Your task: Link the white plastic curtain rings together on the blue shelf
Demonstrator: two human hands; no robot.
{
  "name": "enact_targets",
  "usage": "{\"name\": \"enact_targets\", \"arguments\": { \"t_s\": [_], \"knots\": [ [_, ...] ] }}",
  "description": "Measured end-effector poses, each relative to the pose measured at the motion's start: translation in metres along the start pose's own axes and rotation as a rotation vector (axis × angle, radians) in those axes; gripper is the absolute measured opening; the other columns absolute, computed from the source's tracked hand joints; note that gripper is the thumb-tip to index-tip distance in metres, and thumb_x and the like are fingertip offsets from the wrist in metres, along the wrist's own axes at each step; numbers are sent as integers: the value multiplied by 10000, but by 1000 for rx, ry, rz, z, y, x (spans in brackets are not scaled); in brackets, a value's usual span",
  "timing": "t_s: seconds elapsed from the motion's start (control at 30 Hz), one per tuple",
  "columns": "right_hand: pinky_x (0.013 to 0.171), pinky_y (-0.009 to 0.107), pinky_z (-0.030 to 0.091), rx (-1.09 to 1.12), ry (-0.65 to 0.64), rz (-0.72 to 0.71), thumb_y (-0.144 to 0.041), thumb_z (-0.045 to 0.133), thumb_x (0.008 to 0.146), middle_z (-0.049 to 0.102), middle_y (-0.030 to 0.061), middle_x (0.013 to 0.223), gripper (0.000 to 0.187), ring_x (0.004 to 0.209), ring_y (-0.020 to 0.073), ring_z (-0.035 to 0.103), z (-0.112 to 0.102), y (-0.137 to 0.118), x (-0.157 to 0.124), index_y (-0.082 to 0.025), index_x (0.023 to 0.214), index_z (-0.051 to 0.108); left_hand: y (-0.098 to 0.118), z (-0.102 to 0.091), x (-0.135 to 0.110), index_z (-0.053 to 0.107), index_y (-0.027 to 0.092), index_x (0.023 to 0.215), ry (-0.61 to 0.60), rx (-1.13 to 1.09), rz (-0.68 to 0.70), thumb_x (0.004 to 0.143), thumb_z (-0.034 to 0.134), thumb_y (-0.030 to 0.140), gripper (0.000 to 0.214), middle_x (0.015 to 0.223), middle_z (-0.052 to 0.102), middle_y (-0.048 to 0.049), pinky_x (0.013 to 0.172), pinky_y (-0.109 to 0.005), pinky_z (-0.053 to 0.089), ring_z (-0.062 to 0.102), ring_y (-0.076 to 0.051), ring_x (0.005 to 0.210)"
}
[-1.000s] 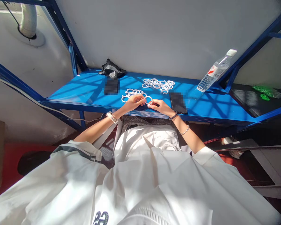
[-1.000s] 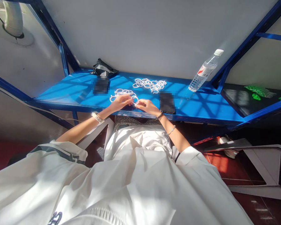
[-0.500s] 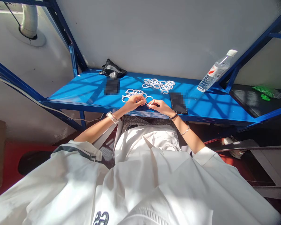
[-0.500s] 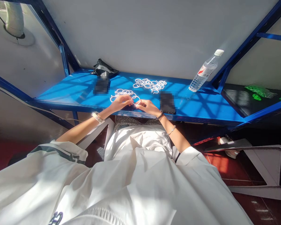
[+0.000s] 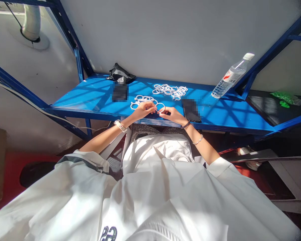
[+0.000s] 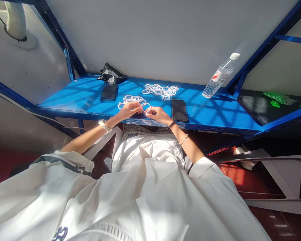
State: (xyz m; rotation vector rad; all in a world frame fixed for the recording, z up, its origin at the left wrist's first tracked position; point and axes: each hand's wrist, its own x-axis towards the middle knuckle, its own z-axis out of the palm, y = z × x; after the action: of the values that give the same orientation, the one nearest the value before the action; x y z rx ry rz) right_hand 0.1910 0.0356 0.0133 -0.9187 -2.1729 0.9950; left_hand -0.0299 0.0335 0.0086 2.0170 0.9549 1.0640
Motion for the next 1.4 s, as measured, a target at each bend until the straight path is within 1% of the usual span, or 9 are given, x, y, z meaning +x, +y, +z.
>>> {"name": "enact_targets", "arguments": {
  "t_s": [0.17, 0.63, 0.93, 1.2, 1.4],
  "knots": [
    [786, 341, 540, 1, 16, 14, -493, 643, 809, 736, 77, 976, 361, 857, 206, 663, -1, -1, 0, -164, 944, 708, 2, 0, -1, 628, 179, 791, 6, -21, -3, 849, 585, 618, 445, 717, 655, -32, 610, -271, 496, 602, -138, 624],
    [779, 327, 526, 3, 21, 24, -476, 620, 810, 736, 72, 975, 339, 854, 198, 653, -1, 0, 1, -166, 904, 721, 4, -1, -2, 637, 181, 799, -8, 9, -13, 866, 552, 639, 470, 726, 668, -36, 595, -257, 492, 618, -138, 633],
    [776, 338, 535, 24, 23, 49, -437, 630, 815, 740, 70, 957, 289, 839, 200, 662, 0, 0, 0, -174, 900, 713, 7, -1, -3, 634, 182, 793, -10, 11, -10, 873, 542, 634, 468, 731, 666, -38, 601, -255, 492, 615, -136, 640],
    [795, 336, 535, 15, 6, 36, -459, 591, 833, 746, 69, 969, 318, 897, 217, 669, -1, -1, 0, -172, 899, 712, 4, 0, -2, 633, 181, 766, -6, 13, -2, 884, 536, 626, 470, 727, 663, -42, 608, -259, 503, 617, -139, 642],
    [787, 330, 531, 18, 5, 37, -451, 586, 831, 748, 68, 972, 311, 891, 213, 666, -1, 1, 1, -171, 879, 713, 4, 0, -2, 635, 181, 775, -9, 4, 1, 884, 539, 625, 467, 720, 658, -39, 608, -265, 499, 615, -141, 645]
  ]
}}
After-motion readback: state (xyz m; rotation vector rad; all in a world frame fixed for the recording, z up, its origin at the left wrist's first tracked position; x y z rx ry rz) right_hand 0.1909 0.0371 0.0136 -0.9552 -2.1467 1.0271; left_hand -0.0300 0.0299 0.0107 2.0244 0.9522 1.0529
